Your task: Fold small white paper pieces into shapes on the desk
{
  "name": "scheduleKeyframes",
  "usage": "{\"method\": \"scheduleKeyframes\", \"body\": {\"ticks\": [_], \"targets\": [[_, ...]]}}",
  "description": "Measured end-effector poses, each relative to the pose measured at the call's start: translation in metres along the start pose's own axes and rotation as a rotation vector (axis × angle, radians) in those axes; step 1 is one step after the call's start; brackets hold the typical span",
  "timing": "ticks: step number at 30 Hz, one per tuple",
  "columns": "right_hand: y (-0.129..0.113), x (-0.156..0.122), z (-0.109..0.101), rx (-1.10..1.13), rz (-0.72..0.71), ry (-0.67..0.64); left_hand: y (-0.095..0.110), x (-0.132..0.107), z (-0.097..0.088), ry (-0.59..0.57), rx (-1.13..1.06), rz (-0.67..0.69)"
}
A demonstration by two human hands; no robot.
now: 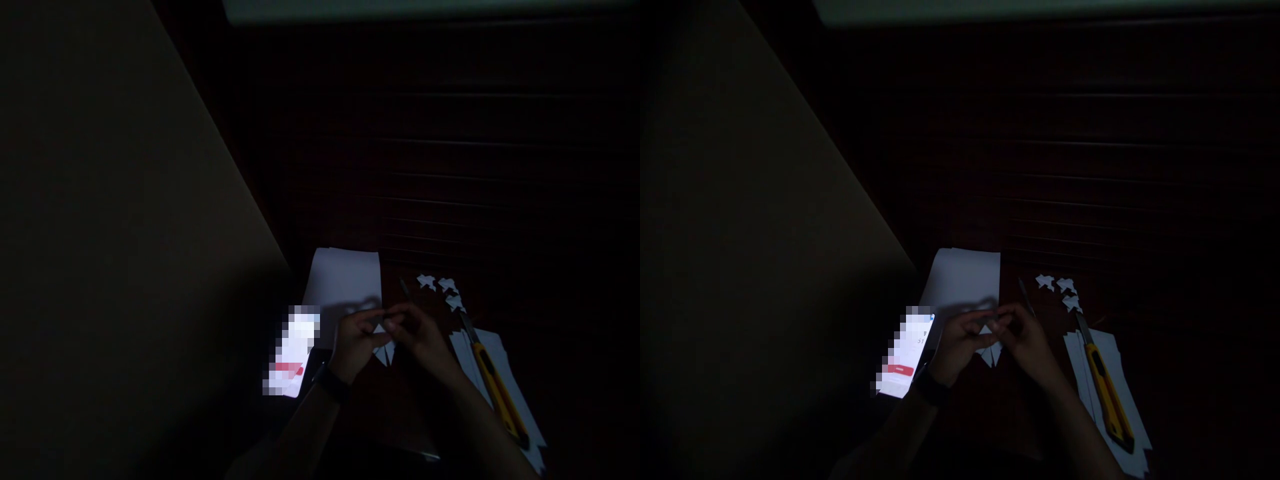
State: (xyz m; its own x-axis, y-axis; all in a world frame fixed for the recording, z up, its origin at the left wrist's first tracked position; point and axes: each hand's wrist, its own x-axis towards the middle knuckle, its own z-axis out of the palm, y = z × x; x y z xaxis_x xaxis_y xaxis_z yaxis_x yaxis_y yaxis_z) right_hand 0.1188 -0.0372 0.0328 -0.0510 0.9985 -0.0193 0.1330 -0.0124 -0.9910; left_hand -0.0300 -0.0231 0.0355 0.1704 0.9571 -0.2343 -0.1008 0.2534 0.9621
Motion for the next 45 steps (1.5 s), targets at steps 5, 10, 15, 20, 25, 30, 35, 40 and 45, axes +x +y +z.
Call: {"method": "scheduleKeyframes", "body": {"ticks": [5,10,15,20,25,30,35,40,45], "targets": [[-0.001,-0.003,-0.002,0.057,0.063,-0.226,0.005,0.000,-0.001,0.089,-0.040,0.028],[0.002,-0.001,0.004,0.106,0.079,-0.152,0.004,0.000,0.004,0.050,-0.013,0.039],[0.003,0.002,0.001,0.035,0.130,-0.129,0.002,0.003,0.009,-0.006,-0.032,0.061],[0.000,0.004,-0.003,-0.029,0.070,-0.096,-0.003,0.008,0.011,0.056,-0.074,0.026],[0.006,0.007,-0.007,-0.093,0.061,0.027,-0.009,0.012,0.018,0.135,-0.105,0.048],[0.006,0.005,-0.021,-0.233,0.096,0.034,-0.005,0.014,0.021,0.020,-0.046,0.080],[-0.005,0.002,-0.035,-0.358,0.058,-0.027,-0.009,0.020,0.022,-0.107,0.134,0.055],[-0.011,-0.001,-0.046,-0.408,0.122,-0.100,-0.015,0.025,0.024,-0.206,0.355,0.144],[-0.013,-0.002,-0.051,-0.282,0.140,-0.112,-0.014,0.026,0.025,-0.236,0.358,0.146]]}}
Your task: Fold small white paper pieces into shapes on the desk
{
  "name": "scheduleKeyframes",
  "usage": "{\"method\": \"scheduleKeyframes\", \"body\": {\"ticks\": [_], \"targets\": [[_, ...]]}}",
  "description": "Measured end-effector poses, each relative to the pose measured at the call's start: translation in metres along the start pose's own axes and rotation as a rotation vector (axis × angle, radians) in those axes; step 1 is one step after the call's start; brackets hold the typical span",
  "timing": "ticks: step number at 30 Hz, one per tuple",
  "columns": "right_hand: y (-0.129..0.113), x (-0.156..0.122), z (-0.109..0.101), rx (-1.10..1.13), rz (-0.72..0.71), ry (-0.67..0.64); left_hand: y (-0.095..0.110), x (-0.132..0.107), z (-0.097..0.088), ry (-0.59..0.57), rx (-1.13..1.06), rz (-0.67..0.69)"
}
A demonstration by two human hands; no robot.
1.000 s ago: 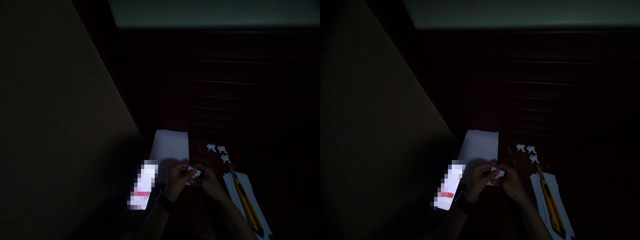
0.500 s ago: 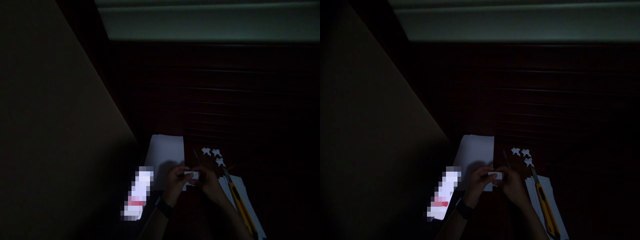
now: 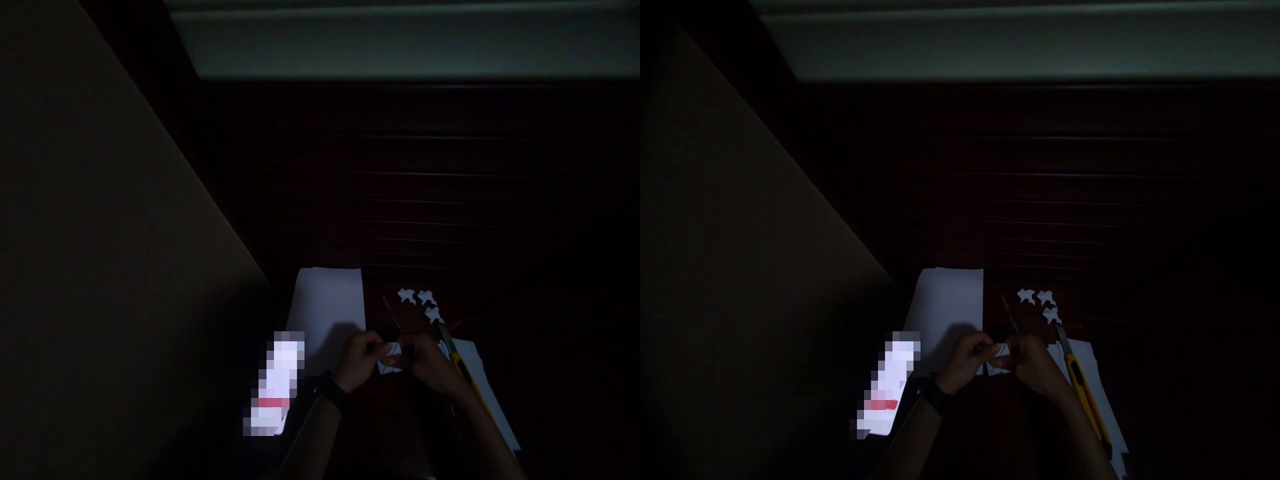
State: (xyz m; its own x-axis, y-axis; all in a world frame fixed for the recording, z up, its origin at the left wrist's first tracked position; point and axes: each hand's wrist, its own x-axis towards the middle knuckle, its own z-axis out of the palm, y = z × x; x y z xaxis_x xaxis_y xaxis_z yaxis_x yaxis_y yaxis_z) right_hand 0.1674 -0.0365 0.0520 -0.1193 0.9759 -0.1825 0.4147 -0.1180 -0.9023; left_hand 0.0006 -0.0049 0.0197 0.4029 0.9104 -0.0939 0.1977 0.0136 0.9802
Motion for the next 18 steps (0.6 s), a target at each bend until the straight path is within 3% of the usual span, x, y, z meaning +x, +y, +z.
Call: {"method": "scheduleKeyframes", "body": {"ticks": [8,14,18], "targets": [[-0.003,-0.003,0.000,0.134,0.021,-0.046,0.006,0.001,0.002,-0.008,-0.183,-0.108],[0.003,-0.002,0.000,0.133,-0.006,-0.015,0.016,-0.002,-0.006,-0.069,-0.044,0.038],[0.005,-0.002,-0.002,0.098,0.003,-0.036,0.019,-0.004,-0.005,-0.014,0.076,0.115]]}}
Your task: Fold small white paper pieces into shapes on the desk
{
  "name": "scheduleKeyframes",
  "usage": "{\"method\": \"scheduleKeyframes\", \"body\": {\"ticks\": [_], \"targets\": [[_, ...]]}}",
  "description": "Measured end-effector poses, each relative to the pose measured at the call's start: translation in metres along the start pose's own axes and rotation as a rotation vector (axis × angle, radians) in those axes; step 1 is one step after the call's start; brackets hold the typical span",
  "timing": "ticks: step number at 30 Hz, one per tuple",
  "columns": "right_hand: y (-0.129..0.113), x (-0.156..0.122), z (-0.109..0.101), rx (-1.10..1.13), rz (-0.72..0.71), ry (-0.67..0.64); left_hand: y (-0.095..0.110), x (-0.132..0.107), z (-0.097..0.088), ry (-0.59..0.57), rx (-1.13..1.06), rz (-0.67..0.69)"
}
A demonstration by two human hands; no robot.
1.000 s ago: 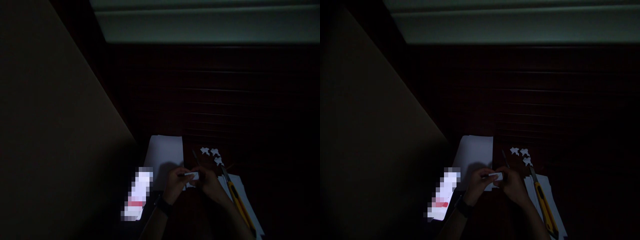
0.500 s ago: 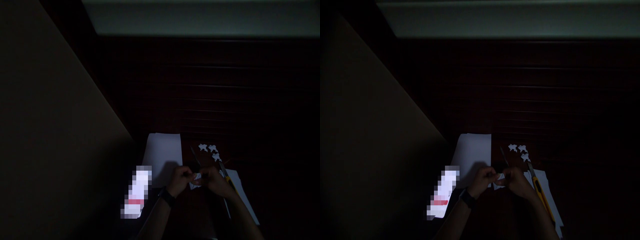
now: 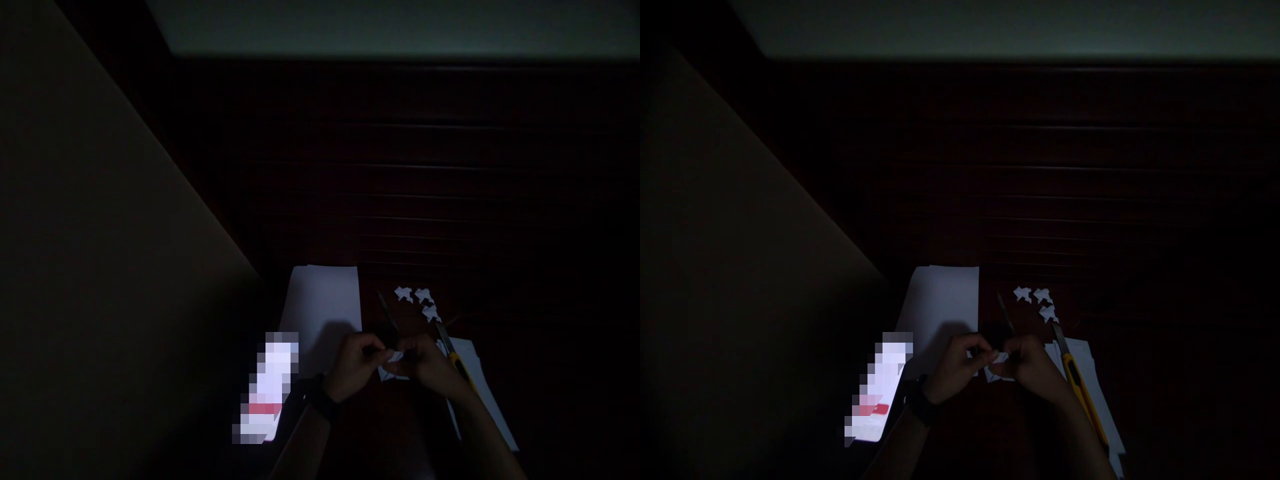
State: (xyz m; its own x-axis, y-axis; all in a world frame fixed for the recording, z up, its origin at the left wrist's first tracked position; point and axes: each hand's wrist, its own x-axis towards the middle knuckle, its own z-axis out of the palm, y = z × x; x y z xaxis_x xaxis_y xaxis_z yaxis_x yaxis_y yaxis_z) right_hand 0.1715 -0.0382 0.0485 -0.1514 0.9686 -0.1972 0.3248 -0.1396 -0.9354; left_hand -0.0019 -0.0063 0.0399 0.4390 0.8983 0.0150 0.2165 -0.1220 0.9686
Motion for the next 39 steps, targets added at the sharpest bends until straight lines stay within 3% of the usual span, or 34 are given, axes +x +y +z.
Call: {"method": "scheduleKeyframes", "body": {"ticks": [7,17,22,26,30,33,39], "targets": [[-0.002,0.001,0.000,0.043,-0.005,-0.004,0.001,0.002,0.001,0.079,0.085,-0.012],[0.005,0.000,0.007,0.252,0.072,0.098,0.005,0.003,0.001,0.115,-0.116,-0.079],[0.000,0.007,0.008,0.242,-0.041,0.324,-0.010,0.008,0.002,0.401,-0.222,-0.202],[-0.004,0.011,0.022,0.197,-0.130,0.332,-0.016,0.008,0.005,0.535,-0.330,-0.291],[-0.003,0.011,0.025,0.164,-0.183,0.207,-0.016,0.008,0.007,0.525,-0.408,-0.320],[-0.001,0.009,0.017,0.180,-0.136,0.105,-0.015,0.008,0.008,0.470,-0.470,-0.329],[0.001,0.007,0.009,0.172,-0.017,0.050,-0.016,0.006,0.007,0.338,-0.602,-0.391]]}}
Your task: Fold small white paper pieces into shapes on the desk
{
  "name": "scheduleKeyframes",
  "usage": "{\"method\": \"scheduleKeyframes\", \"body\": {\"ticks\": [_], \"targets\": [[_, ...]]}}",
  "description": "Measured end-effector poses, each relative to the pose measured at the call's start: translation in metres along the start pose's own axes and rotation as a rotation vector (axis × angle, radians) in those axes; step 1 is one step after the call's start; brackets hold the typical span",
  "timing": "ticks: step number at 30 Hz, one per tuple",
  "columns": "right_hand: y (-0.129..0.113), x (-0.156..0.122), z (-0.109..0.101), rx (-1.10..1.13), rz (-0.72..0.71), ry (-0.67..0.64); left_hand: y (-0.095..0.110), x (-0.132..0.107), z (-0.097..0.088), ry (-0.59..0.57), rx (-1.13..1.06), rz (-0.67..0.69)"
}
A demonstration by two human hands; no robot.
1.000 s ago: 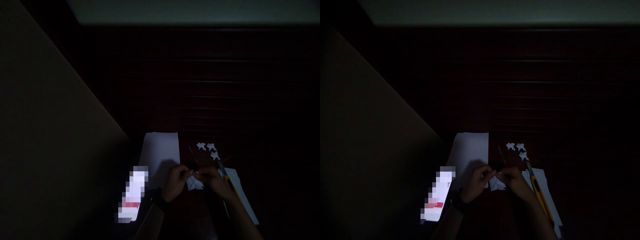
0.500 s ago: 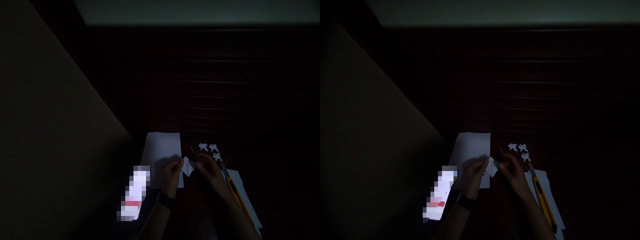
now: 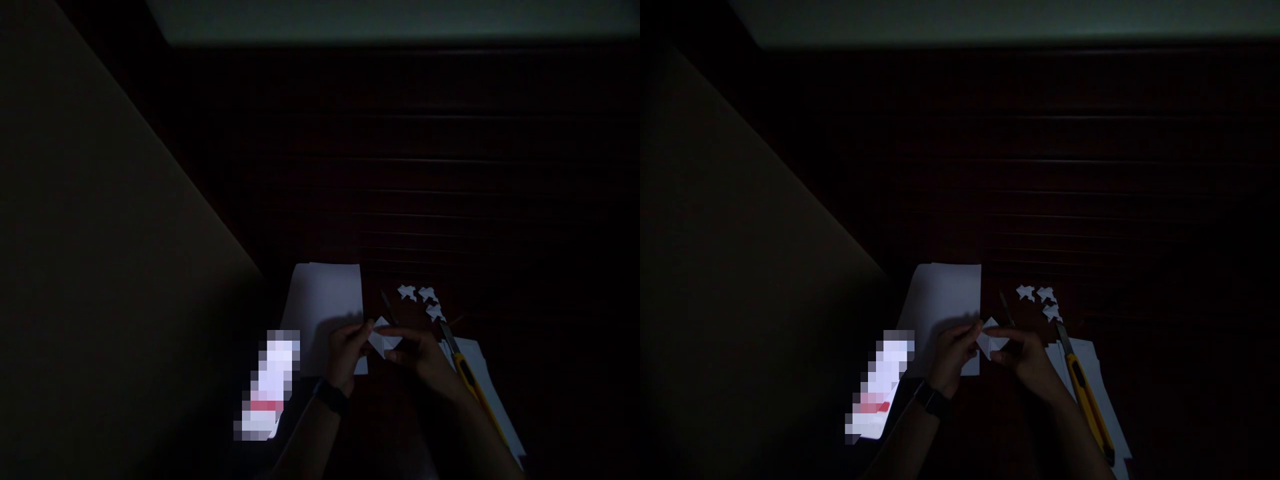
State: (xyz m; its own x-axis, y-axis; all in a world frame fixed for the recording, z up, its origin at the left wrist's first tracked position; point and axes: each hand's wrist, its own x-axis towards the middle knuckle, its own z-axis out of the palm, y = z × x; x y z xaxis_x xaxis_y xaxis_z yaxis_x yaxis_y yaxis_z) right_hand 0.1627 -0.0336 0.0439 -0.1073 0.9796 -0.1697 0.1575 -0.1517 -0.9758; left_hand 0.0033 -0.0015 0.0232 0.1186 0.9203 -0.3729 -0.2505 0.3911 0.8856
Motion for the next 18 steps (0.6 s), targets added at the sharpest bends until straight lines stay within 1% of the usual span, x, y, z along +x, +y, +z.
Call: {"method": "scheduleKeyframes", "body": {"ticks": [3,7,9,14,18], "targets": [[-0.001,0.000,0.000,0.009,-0.032,-0.003,0.000,0.000,-0.001,-0.012,0.013,-0.019],[0.000,0.001,0.000,0.042,-0.098,-0.003,-0.002,0.001,0.000,0.011,0.076,0.010],[0.002,0.002,0.000,0.047,-0.118,-0.013,-0.003,0.001,0.000,0.002,0.098,0.024],[0.009,0.006,0.000,0.010,-0.111,-0.056,-0.005,0.001,-0.001,-0.083,0.135,0.024],[0.010,0.006,-0.002,-0.001,-0.097,0.020,-0.005,0.000,0.000,-0.125,0.115,-0.029]]}}
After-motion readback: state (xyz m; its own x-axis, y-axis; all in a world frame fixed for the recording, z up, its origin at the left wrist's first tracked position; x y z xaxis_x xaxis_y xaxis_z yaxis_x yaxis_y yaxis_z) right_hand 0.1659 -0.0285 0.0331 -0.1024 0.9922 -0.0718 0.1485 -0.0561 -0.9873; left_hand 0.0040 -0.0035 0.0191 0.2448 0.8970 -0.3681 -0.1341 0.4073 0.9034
